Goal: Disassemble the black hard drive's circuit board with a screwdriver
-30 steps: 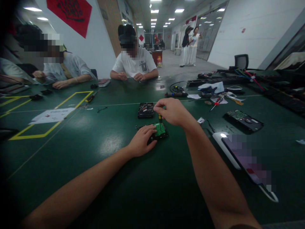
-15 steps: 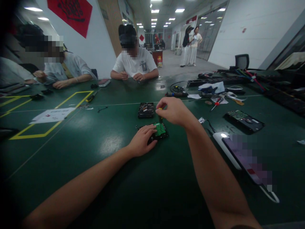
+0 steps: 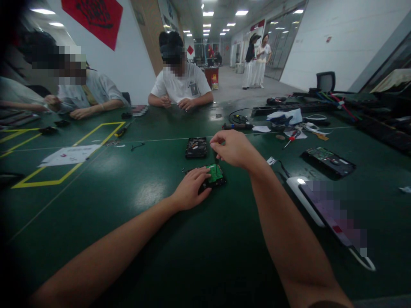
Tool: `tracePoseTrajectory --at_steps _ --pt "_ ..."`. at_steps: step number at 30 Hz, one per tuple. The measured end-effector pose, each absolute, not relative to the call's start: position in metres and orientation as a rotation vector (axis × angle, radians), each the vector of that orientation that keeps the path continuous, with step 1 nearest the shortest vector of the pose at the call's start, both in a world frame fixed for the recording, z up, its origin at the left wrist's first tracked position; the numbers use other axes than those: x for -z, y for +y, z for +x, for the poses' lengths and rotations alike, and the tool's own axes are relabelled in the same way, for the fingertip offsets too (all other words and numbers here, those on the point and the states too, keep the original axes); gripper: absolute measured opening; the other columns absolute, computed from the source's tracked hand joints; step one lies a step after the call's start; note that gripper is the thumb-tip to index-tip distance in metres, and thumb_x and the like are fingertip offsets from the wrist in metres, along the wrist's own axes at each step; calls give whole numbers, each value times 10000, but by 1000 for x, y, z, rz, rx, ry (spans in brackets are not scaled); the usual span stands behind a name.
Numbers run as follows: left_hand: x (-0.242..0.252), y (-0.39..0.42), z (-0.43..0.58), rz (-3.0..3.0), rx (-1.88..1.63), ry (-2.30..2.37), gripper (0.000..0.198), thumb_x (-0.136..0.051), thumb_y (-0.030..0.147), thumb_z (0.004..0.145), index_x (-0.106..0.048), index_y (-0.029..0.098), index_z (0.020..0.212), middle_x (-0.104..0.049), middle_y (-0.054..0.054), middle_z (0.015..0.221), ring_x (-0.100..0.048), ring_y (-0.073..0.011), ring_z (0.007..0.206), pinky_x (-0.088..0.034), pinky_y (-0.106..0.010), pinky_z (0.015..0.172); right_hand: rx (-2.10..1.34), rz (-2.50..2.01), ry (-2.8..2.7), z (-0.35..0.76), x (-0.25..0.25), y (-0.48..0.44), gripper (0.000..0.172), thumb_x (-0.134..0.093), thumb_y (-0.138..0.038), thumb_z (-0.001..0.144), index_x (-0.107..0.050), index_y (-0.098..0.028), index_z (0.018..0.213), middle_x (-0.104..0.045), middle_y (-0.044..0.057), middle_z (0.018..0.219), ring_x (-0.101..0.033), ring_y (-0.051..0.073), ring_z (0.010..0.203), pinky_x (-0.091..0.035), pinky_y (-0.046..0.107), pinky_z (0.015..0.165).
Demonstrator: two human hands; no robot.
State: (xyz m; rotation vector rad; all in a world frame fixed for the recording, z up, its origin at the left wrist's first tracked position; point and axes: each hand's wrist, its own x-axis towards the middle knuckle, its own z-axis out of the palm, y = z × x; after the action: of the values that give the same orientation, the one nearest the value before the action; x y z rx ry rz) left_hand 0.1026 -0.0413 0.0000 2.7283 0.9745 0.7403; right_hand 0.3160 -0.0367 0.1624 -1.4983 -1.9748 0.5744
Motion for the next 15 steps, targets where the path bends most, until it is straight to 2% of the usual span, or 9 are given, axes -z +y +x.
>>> tracePoseTrajectory --at_steps 3,10,15 --pt "0 -41 102 2733 -736 981 442 -644 362 940 -574 186 1338 -573 -143 1496 -476 -323 1451 -356 -547 1240 -642 -1439 -1979 316 -162 -36 229 -666 -376 918 -770 -178 967 -761 59 776 -701 175 618 -547 301 628" --pt "-1 -42 103 2735 -735 985 438 -648 358 936 -574 187 1333 -572 -144 1499 -478 -329 1450 -364 -565 1232 -586 -1417 -2040 318 -164 -37 230 -678 -319 893 -782 -184 1047 -780 64 873 -698 174 657 -541 306 655" --pt "-2 -42 103 2723 -746 982 439 -650 358 937 -580 183 1333 -573 -147 1496 -475 -331 1452 -364 -562 1233 -501 -1484 -2021 318 -164 -36 229 -735 -367 865 -749 -163 969 -783 101 939 -692 186 675 -534 318 648"
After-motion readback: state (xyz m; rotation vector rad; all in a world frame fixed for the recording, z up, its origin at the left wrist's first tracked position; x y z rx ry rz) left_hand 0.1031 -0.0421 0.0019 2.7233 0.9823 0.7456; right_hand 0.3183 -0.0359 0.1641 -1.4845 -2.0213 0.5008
